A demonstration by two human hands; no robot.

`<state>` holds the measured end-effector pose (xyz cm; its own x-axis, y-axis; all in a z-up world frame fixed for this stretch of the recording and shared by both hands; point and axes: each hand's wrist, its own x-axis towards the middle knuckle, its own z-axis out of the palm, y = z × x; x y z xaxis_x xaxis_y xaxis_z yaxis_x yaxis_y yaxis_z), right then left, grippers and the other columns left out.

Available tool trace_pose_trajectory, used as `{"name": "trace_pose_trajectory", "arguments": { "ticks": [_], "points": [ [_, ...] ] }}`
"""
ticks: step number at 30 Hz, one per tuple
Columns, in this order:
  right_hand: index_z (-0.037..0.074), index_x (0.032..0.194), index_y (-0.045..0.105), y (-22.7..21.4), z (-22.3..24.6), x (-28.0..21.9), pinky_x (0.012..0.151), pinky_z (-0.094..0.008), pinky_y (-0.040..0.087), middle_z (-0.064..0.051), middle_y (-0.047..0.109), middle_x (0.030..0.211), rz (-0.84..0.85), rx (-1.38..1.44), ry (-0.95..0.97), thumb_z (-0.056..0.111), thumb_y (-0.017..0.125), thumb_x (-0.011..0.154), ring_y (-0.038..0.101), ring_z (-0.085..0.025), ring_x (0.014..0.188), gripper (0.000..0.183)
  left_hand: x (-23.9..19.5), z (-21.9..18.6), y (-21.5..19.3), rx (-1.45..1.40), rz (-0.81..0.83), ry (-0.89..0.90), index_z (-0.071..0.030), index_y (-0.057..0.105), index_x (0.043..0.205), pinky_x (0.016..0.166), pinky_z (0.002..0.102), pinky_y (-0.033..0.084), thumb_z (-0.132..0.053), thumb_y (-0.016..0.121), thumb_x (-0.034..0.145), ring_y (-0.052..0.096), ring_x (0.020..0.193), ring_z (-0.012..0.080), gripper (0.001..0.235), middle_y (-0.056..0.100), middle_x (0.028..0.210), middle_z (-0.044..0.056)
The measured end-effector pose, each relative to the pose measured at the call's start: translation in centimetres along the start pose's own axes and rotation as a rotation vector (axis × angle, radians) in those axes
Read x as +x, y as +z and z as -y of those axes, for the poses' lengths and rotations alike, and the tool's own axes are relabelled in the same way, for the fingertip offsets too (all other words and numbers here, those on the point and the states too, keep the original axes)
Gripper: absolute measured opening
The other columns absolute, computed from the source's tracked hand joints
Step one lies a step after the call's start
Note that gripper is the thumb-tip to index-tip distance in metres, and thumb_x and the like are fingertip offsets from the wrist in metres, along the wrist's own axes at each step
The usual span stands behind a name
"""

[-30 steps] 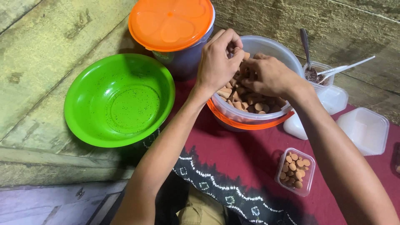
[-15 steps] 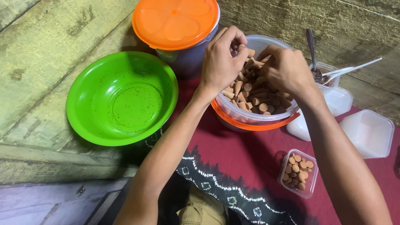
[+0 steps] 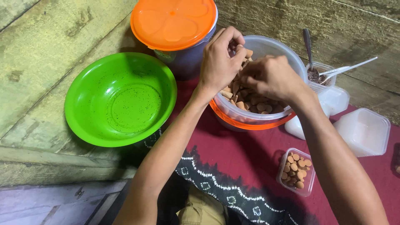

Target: The person sorts small, brown, cone-shaped clay pieces from a large bucket into a small, clear plastic container. They use both hands to pick up the pieces and arrange them neatly inside the container.

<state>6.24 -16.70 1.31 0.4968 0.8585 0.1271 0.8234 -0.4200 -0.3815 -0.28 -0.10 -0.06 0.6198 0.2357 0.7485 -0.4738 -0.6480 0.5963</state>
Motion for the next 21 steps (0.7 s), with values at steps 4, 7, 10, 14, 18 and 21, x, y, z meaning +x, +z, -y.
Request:
{"name": "trace_pose_trajectory", "arguments": {
  "ticks": [4,7,10,14,18,21],
  "points": [
    [0.007,0.108,0.076,-0.9,-0.3,-1.0,0.078,-0.044,0.056,-0.014,0.078,0.097,-0.31,0.021,0.16,0.007,0.058,0.092,0.073,-0.028,0.084,0.024,0.1,0.1,-0.1,0.033,0.005,0.01,-0.013,0.056,0.086,0.061,0.032,0.046,-0.004,0.059,0.085,0.057,0.066,0.0137,0.01,0.061,0.081,-0.001],
    [0.008,0.118,0.073,-1.5,0.3,-2.5,0.075,-0.037,0.05,-0.008,0.077,0.098,-0.464,0.128,0.066,0.014,0.067,0.103,0.066,-0.021,0.08,0.017,0.5,-0.2,-0.4,-0.069,0.094,0.073,-0.013,0.059,0.085,0.059,0.028,0.045,-0.004,0.06,0.086,0.055,0.065,0.0109,0.01,0.063,0.079,-0.002],
    [0.004,0.114,0.073,-1.6,0.6,-4.1,0.078,-0.039,0.05,-0.01,0.078,0.106,-0.426,0.121,-0.028,0.02,0.068,0.099,0.07,-0.023,0.089,0.023,0.8,-1.1,-0.6,-0.247,0.196,0.056,-0.013,0.063,0.09,0.063,0.024,0.048,-0.007,0.061,0.091,0.059,0.071,0.0087,0.006,0.065,0.083,-0.003],
    [0.002,0.112,0.071,-2.0,1.9,-5.4,0.083,-0.037,0.053,-0.01,0.078,0.106,-0.436,0.201,-0.045,0.015,0.066,0.095,0.073,-0.023,0.095,0.021,0.5,-2.0,-1.2,-0.342,0.294,0.006,-0.01,0.066,0.094,0.059,0.021,0.047,-0.008,0.064,0.093,0.058,0.068,0.006,0.003,0.068,0.083,-0.001],
    [0.012,0.122,0.073,-2.8,2.9,-4.8,0.095,-0.038,0.051,-0.009,0.076,0.121,-0.181,0.232,0.191,0.015,0.065,0.087,0.071,-0.024,0.113,0.036,-0.1,-2.9,-1.2,-0.461,0.183,-0.108,-0.007,0.058,0.098,0.048,0.021,0.045,-0.003,0.058,0.095,0.05,0.047,0.0069,0.005,0.078,0.083,0.015],
    [0.012,0.11,0.074,-1.2,2.2,-2.8,0.076,-0.046,0.049,-0.014,0.078,0.107,-0.121,0.094,0.029,0.016,0.064,0.082,0.072,-0.037,0.096,0.03,-0.1,-2.3,-0.9,-0.286,0.093,-0.091,-0.011,0.061,0.097,0.066,0.021,0.049,-0.008,0.06,0.096,0.066,0.075,0.007,0.004,0.078,0.083,0.004]
  ]
}}
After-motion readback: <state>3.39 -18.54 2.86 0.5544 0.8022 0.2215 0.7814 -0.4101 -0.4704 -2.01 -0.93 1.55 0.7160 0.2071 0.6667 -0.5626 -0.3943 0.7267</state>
